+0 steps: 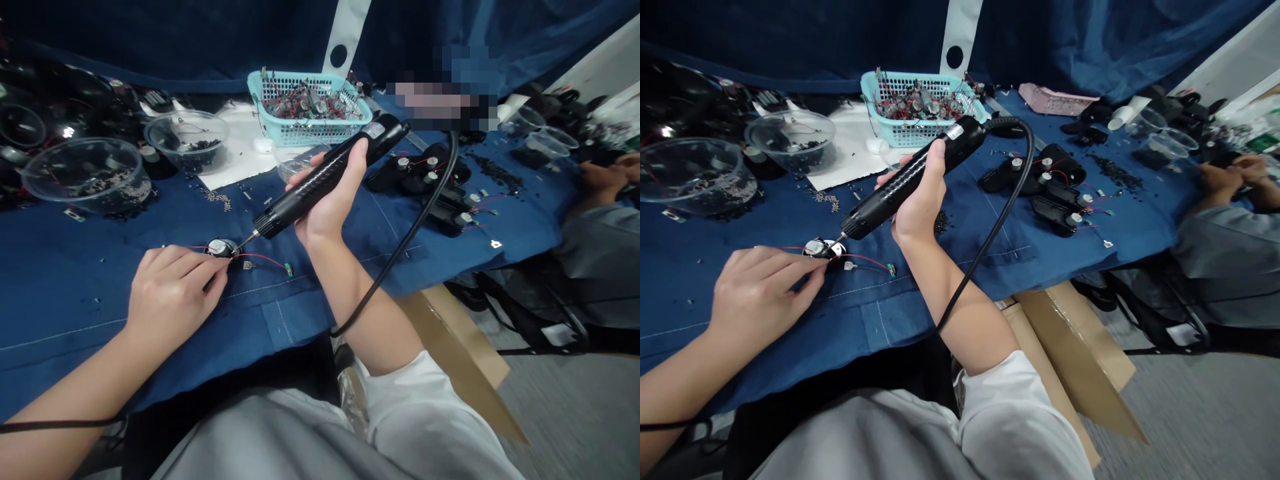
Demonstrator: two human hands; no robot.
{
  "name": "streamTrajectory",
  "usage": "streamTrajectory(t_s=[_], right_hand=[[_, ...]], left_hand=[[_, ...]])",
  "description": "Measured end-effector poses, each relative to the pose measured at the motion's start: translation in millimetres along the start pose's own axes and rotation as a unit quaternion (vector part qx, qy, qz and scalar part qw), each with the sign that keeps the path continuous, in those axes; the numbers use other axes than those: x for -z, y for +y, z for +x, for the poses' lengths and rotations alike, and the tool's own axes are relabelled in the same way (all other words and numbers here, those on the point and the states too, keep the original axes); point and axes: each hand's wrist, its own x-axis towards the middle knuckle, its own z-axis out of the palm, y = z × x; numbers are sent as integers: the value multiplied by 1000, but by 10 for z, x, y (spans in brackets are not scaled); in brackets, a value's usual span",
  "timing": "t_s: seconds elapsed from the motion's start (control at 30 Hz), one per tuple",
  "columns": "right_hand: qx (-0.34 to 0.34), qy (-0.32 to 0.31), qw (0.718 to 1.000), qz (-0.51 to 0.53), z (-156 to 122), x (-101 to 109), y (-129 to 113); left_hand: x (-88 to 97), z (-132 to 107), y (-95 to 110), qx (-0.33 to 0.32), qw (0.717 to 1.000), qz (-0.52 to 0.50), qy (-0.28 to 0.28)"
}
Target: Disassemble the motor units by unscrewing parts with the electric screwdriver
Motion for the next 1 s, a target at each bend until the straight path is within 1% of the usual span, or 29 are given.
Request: streamTrajectory(t_s=[0.07,0.13,0.17,0.23,0.3,0.47,0.53,0.7,0.9,1.0], right_hand=[[-3,9,1000,6,-16,-14,13],[-6,15,1000,6,-29,-26,34],[-4,12,1000,0,-37,-31,47],[2,2,1000,-13,-58,-42,74],[8,0,1000,-17,-89,-56,99],[46,-11,999,-22,-205,-108,128],[60,-19,998,-28,-243,-125,131],[75,-21,996,-40,-270,-146,153],[88,-34,993,-73,-287,-122,212],[94,-42,991,-85,-321,-132,196]], left_hand=[[21,24,17,10,1000,7,-20],[44,39,25,9,999,15,-45],[51,40,23,7,999,18,-49],[46,29,8,8,999,18,-37],[18,8,-18,24,999,2,-25],[-68,-15,-59,110,990,-84,-12],[-84,-8,-61,127,986,-108,-9],[-98,-14,-60,134,983,-124,-8],[-105,-26,-69,142,981,-135,-13],[-111,-19,-73,141,980,-138,-11]])
